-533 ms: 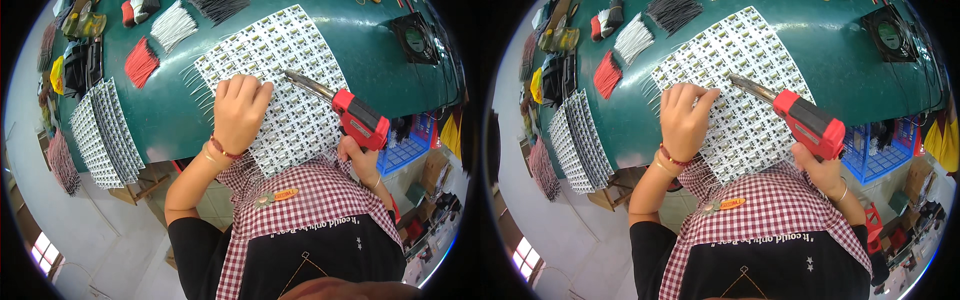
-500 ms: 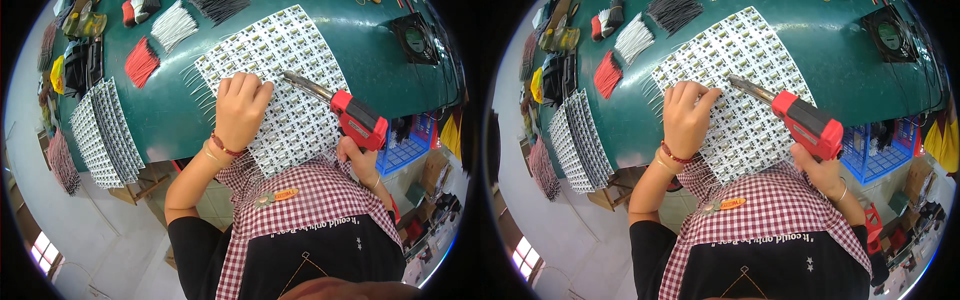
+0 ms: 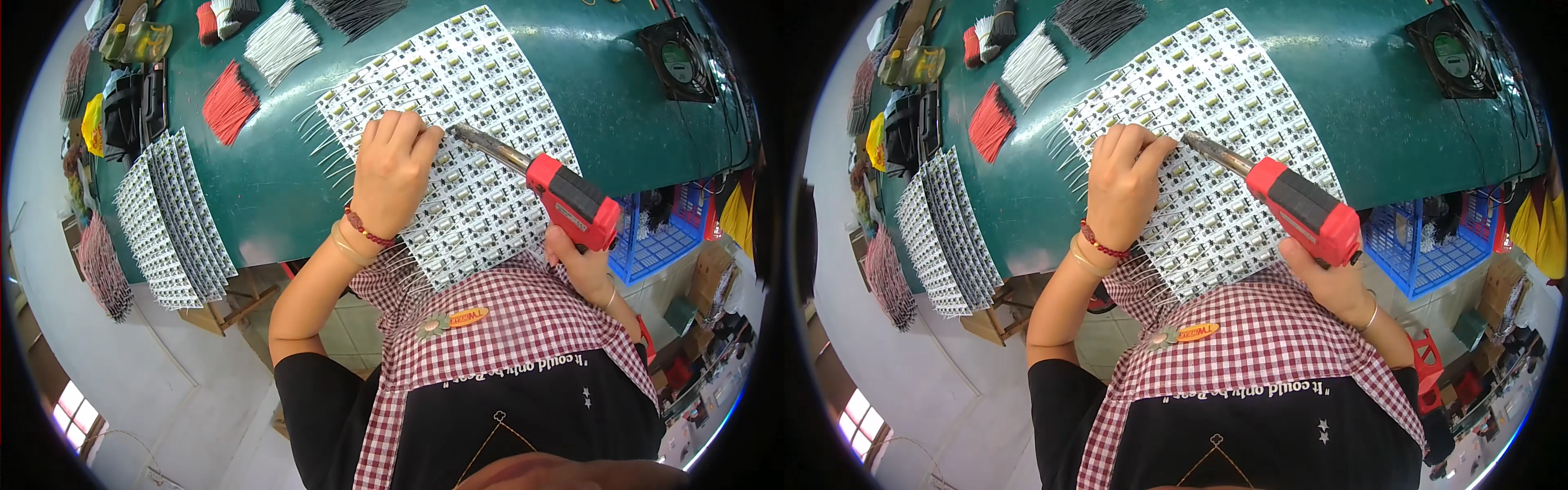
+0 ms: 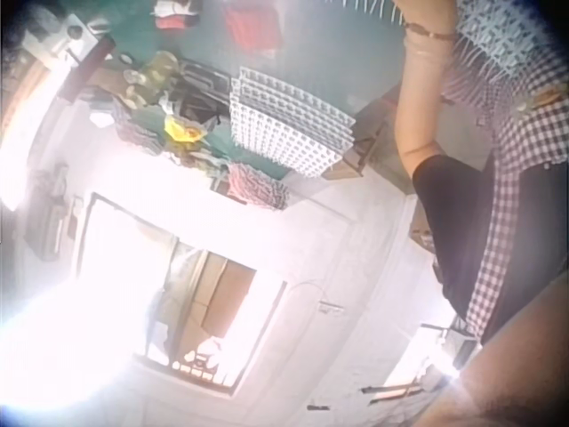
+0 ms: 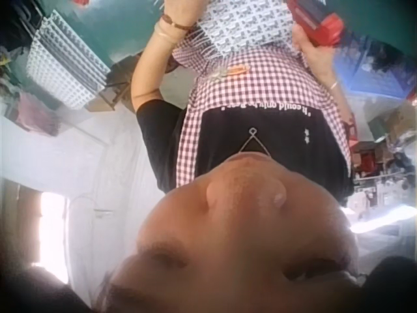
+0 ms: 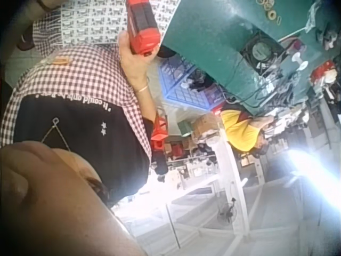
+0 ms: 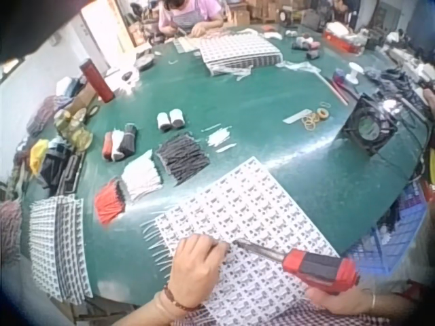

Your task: The person uses a soldering iron to attach white wires to a grid of LED modules on a green workbench. They repeatedly pick up individual wires, place them on the circuit board, and apply heat with the soldering iron to secure the connections.

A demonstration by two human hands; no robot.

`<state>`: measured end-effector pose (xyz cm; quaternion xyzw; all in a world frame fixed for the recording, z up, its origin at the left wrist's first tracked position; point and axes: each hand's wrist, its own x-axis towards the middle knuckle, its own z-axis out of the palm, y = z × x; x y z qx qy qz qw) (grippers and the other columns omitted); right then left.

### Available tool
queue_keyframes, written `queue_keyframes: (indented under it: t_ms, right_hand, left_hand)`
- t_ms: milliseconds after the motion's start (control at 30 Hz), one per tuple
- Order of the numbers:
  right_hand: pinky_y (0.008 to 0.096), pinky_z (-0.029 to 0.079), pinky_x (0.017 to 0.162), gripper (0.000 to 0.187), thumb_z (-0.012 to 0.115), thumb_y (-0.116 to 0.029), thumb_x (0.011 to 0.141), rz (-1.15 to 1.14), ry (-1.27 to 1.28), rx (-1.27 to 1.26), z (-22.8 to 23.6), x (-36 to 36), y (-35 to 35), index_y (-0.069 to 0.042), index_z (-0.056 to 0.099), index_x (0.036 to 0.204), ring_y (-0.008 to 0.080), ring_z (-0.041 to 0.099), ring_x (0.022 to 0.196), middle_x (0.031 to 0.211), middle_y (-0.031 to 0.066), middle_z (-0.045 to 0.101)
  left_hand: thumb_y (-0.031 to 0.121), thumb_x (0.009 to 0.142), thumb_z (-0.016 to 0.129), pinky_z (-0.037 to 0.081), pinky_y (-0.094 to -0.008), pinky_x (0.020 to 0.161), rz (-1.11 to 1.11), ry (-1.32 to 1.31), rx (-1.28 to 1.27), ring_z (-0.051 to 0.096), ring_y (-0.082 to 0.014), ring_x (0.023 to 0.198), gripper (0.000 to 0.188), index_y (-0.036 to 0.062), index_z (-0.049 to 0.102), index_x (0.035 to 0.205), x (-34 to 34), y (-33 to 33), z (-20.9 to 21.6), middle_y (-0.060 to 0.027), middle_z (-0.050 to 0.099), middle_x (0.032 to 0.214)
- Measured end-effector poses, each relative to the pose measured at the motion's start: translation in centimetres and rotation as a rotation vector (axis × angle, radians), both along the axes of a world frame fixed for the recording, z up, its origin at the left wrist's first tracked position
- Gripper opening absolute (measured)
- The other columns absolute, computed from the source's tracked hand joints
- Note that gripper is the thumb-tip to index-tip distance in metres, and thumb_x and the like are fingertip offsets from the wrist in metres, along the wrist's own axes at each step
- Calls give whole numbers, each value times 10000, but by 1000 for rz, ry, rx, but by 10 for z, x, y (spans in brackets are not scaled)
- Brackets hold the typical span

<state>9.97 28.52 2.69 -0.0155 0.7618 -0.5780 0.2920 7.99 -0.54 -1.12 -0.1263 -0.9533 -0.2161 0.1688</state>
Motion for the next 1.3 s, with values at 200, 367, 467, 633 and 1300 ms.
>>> queue_keyframes:
  t_ms: [200,367,467,633,1300]
  right_hand:
    - [241,419,540,128,699,-157,932,-34,-35,-40,3,2,-1,-48,638,960,46,522,608,730,-25,597]
    - [240,417,526,99,684,-141,940,-47,-74,-76,5,3,0,-58,630,932,51,538,589,699,-24,591]
    - [243,427,526,102,680,-134,942,-45,-86,-84,3,3,2,-50,626,959,58,544,589,701,-16,596]
    - [245,447,530,114,679,-123,942,-113,-84,-142,8,1,-4,-33,619,975,70,554,588,712,0,602]
    - [240,430,555,133,682,-173,948,-35,-125,-112,-3,5,11,-51,637,978,53,543,617,717,-26,599]
  left_hand:
    - [-21,700,619,429,-342,712,-4,12,-8,539,-222,801,228,47,695,904,0,1,-1,-43,550,827]
    - [-4,707,621,424,-345,719,0,2,-44,540,-219,803,211,51,694,897,0,1,2,-40,547,825]
    - [9,708,626,421,-349,725,5,4,-74,546,-214,814,200,56,694,890,1,1,3,-35,551,829]
    - [21,701,636,417,-358,718,20,20,-118,556,-210,806,205,69,700,890,2,0,14,-31,556,817]
    - [-68,701,698,443,-349,620,49,31,63,519,-229,704,239,18,686,924,14,14,-6,-68,469,748]
